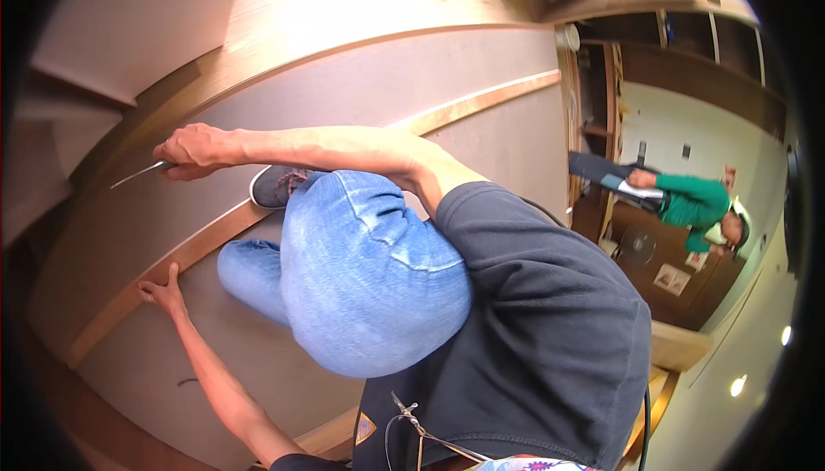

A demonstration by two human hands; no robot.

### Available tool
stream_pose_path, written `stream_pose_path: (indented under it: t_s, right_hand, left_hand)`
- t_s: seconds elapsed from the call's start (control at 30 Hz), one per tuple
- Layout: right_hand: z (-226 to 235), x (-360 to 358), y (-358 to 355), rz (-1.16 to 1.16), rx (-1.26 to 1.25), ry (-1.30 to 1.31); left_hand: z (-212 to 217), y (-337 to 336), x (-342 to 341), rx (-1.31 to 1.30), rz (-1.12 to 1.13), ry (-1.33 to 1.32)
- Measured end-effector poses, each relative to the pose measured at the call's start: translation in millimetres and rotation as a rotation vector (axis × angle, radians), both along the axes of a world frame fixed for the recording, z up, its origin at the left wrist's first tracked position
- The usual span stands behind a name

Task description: The person uses a utility knife to cut along a wooden guide placed on a large sheet of material while kneeling on the floor.

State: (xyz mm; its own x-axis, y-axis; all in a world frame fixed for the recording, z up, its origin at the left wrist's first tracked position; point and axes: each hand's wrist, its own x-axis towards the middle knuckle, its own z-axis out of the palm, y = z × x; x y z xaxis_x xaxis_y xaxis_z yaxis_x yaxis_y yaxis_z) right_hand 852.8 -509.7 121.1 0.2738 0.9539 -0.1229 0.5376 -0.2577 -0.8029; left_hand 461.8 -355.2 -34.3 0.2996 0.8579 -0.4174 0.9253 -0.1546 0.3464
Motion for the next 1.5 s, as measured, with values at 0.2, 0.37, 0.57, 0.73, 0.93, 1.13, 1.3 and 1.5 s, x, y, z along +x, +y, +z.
stream_pose_path:
  t_s: [0.2,0.37,0.57,0.73,0.93,1.13,1.3,1.5]
  right_hand:
    - [9,40,-111,-0.234,-0.080,-0.033]
    - [2,27,-167,-0.294,-0.071,0.085]
    - [2,12,-268,-0.581,-0.360,0.145]
    - [2,-28,-288,-0.497,-0.260,0.016]
    - [13,-38,-294,-0.420,-0.237,0.033]
    - [21,-25,-341,-0.450,-0.271,0.084]
    - [24,-12,-386,-0.504,-0.313,0.125]
    - [11,13,-410,-0.529,-0.337,0.162]
  left_hand:
    - [9,-22,2,-0.066,0.042,0.026]
    - [26,-26,-9,-0.038,0.043,0.064]
    - [25,-15,-17,0.024,0.019,0.079]
    - [16,-11,-15,0.045,0.006,0.064]
    - [12,-3,-12,0.056,-0.001,0.052]
    - [3,5,-11,0.060,0.008,0.063]
    - [7,8,-12,0.030,0.018,0.075]
    - [-3,37,-25,0.090,0.010,0.118]
